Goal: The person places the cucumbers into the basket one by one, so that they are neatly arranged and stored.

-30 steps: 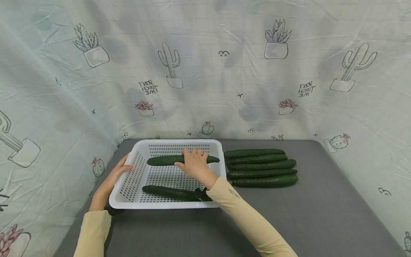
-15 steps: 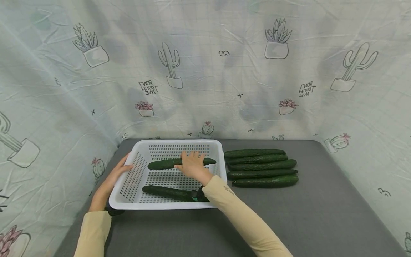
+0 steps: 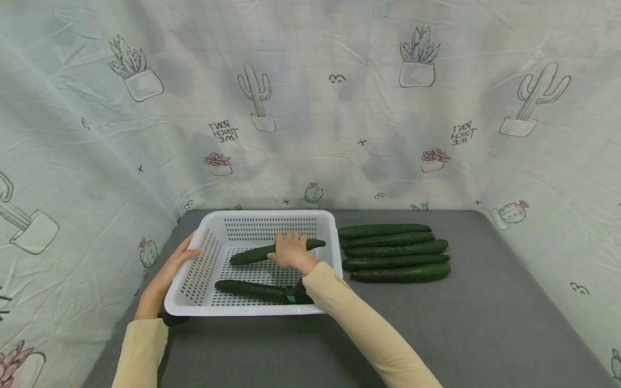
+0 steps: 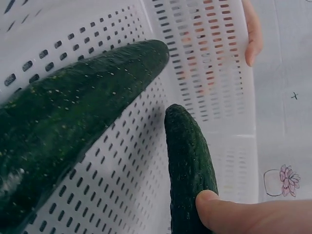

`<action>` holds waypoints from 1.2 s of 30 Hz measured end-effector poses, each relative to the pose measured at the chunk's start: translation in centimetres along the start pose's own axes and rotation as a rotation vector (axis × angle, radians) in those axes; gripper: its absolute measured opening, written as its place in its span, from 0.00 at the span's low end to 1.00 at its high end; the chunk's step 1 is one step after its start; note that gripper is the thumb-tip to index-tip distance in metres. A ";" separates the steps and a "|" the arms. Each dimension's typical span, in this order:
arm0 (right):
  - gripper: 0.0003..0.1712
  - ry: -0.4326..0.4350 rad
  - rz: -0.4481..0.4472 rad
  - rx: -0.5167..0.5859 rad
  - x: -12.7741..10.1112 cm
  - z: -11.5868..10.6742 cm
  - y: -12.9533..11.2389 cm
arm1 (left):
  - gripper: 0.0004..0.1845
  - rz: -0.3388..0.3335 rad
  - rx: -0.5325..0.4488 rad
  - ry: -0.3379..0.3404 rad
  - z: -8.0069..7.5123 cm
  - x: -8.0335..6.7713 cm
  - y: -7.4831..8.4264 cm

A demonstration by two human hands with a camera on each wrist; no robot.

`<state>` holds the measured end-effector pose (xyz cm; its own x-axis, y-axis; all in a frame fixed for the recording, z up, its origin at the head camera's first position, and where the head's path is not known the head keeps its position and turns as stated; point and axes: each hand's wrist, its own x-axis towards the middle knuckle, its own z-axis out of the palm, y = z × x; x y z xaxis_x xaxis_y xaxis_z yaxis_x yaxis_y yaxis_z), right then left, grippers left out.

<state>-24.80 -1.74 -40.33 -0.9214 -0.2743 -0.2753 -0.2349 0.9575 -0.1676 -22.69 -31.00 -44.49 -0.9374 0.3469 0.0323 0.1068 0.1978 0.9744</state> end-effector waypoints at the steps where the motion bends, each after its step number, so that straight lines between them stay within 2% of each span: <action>1: 0.27 -0.002 -0.004 -0.003 0.0 0.0 0.0 | 0.31 0.004 -0.001 -0.003 0.0 0.0 0.0; 9: 0.24 -0.015 -0.051 -0.012 -0.2 0.2 -0.1 | 0.32 0.027 -0.015 -0.019 -0.1 0.1 0.1; 16: 0.22 -0.053 -0.062 -0.070 0.1 0.7 -0.1 | 0.33 0.007 -0.025 0.005 0.1 0.0 0.2; 20: 0.21 -0.061 -0.071 -0.097 0.2 1.3 0.0 | 0.33 -0.003 -0.049 -0.006 0.0 0.0 0.1; 24: 0.18 -0.065 -0.092 -0.112 0.1 1.3 0.0 | 0.33 0.030 -0.041 -0.013 0.0 0.2 -0.1; 31: 0.14 -0.018 -0.122 -0.096 -0.1 0.8 -0.4 | 0.33 0.058 -0.043 -0.023 -0.3 0.4 -0.3; 36: 0.14 0.032 -0.120 -0.106 -0.3 0.6 -0.5 | 0.33 0.070 -0.043 -0.020 -0.4 0.5 -0.3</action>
<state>-24.18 -2.21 -40.68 -0.8939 -0.3856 -0.2288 -0.3733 0.9227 -0.0964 -23.26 -31.23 -44.71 -0.9213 0.3765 0.0970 0.1571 0.1325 0.9787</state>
